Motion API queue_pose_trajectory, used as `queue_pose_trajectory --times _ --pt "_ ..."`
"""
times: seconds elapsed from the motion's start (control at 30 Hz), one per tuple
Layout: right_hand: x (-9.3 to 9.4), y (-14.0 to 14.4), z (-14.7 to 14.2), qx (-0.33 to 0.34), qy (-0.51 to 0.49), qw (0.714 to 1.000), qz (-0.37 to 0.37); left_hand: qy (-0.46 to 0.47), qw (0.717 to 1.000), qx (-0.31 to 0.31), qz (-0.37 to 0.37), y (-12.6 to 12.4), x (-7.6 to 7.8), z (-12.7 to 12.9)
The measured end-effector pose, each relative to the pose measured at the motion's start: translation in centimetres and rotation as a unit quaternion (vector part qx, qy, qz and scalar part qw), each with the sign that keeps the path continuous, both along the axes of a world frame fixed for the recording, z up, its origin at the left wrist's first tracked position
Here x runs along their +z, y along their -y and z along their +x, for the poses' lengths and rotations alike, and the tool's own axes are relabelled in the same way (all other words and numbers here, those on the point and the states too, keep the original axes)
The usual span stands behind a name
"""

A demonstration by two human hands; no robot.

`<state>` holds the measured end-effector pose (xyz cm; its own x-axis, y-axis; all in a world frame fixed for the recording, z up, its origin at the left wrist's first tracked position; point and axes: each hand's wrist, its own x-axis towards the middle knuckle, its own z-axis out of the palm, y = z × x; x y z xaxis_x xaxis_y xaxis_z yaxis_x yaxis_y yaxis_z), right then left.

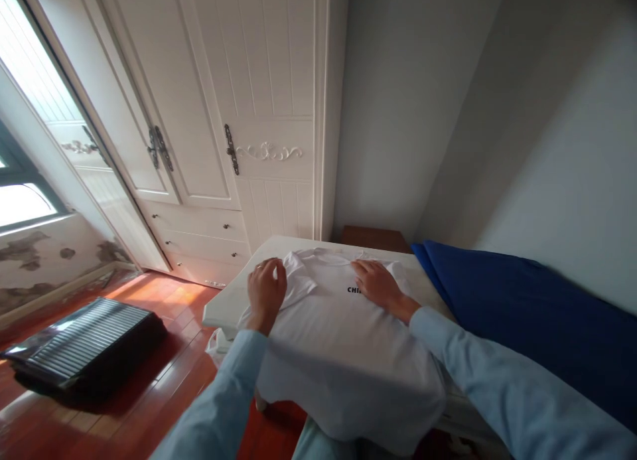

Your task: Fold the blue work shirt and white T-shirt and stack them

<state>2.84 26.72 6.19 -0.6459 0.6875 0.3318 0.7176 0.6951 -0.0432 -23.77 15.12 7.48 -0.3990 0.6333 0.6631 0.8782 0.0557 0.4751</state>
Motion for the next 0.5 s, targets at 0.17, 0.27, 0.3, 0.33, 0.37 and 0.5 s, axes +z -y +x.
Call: queue_pose_trajectory --times 0.17,0.27,0.3,0.33,0.37,0.5 --pt "2.9 10.8 0.3 0.249 -0.117 0.923 -0.270 0.346 0.887 0.083 0.294 9.0 0.0 5.8" --pt "3.8 16.6 2.3 0.356 -0.099 0.846 -0.385 0.399 0.889 0.140 0.174 13.8 -4.3 8.1" --pt "3.5 18.1 3.3 0.356 -0.097 0.828 -0.422 0.419 0.884 0.161 0.131 15.0 -6.4 8.3" --pt "2.9 19.3 4.4 0.341 -0.100 0.814 -0.460 0.428 0.880 0.178 0.100 15.9 -8.6 8.3" --pt "1.8 20.3 5.6 0.311 -0.110 0.804 -0.494 0.441 0.876 0.184 0.073 16.7 -10.9 8.1" --pt "-6.5 23.8 9.5 0.162 -0.251 0.775 -0.557 0.535 0.818 0.202 0.060 18.1 -17.5 6.4"
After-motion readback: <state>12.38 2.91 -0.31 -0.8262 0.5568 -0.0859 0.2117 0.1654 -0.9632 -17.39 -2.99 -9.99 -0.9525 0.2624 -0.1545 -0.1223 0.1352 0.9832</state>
